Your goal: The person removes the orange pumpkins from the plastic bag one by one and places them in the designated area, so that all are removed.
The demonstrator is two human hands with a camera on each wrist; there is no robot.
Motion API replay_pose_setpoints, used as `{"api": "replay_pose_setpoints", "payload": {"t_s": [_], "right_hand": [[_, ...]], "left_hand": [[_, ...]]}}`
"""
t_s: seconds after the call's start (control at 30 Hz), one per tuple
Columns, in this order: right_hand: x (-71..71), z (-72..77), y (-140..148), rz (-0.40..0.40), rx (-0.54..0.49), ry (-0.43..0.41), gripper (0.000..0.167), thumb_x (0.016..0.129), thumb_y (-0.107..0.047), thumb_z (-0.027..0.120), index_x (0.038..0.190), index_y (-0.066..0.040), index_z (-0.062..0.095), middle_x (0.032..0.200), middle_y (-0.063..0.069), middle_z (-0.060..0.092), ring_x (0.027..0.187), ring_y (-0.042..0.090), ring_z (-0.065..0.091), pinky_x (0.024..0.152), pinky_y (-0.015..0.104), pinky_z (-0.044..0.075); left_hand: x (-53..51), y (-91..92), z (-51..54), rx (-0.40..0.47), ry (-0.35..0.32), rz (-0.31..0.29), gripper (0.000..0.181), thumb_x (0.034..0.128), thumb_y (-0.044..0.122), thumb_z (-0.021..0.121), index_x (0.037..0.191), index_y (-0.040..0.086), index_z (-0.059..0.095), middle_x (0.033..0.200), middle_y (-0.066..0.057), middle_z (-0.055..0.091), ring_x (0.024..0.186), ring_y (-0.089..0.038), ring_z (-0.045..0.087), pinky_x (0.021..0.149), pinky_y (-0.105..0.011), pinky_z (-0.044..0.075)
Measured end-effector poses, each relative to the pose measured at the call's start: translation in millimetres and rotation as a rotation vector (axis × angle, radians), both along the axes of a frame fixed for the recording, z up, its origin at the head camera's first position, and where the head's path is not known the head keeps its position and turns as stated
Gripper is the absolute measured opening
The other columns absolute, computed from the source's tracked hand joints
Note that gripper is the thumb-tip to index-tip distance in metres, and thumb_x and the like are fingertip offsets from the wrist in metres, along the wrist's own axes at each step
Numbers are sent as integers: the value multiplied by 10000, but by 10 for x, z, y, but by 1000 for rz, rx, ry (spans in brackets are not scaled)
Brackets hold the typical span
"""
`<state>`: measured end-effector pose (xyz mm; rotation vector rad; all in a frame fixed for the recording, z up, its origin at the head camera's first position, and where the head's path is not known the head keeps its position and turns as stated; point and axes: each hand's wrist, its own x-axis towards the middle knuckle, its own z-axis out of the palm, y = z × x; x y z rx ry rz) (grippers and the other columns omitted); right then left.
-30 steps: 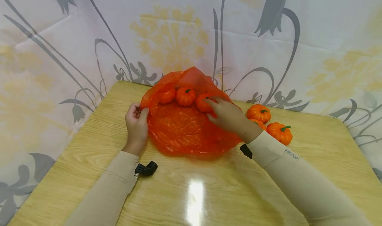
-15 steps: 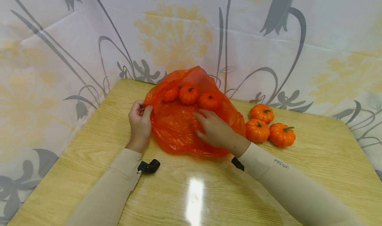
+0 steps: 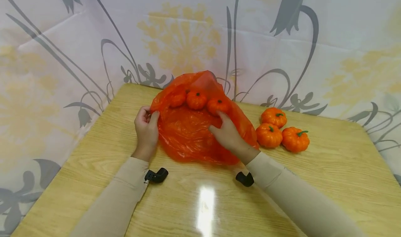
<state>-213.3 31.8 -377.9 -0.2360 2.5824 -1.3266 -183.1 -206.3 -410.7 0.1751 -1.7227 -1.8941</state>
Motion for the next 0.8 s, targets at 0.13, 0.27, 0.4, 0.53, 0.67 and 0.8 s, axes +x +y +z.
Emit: {"api": "replay_pose_setpoints", "payload": {"t_s": [0.13,0.27,0.4,0.53,0.67,0.8], "right_hand": [[-95,-10,17,-126,-82,-74,762,936,-181,556,1586,-50,180,1380,165,518,1189,281,507,1057,404,428],[-189,-15,65,-211,-32,-216,692,983,-311,521,1552,-23,251,1271,152,531,1101,305,499,1052,423,432],[-242,11,157,-223,70,-343,694,1007,-470,446,1528,-31,315,1530,139,409,1355,328,415,1205,467,289],[-246,37,215,-205,140,-387,734,1001,-540,405,1544,-53,317,1569,127,379,1401,327,387,1219,474,260],[-199,46,174,-196,124,-340,653,1006,-471,449,1474,-17,403,1428,146,479,1267,325,461,1142,457,363],[-180,20,80,-197,61,-268,500,993,-366,507,1353,-20,468,1167,120,510,1083,293,477,968,392,430]], "left_hand": [[-2,1,-6,-9,-5,-5,90,966,33,524,1007,-24,580,865,39,574,731,-112,516,696,-179,472],[-12,10,-17,-1,-3,-8,104,958,28,528,1008,-50,574,851,35,572,716,-105,513,683,-179,466],[-17,32,-12,3,8,-15,99,950,22,535,997,-55,576,840,39,576,713,-104,512,682,-187,462],[-16,44,-11,0,10,-22,67,953,18,534,985,-16,582,846,39,577,713,-108,509,680,-184,460],[-10,37,-18,-4,3,-21,66,956,19,534,986,-2,588,851,41,577,714,-111,513,679,-184,462],[3,21,-23,-10,-8,-18,64,962,29,536,980,48,595,862,38,575,726,-119,515,687,-188,464]]}}
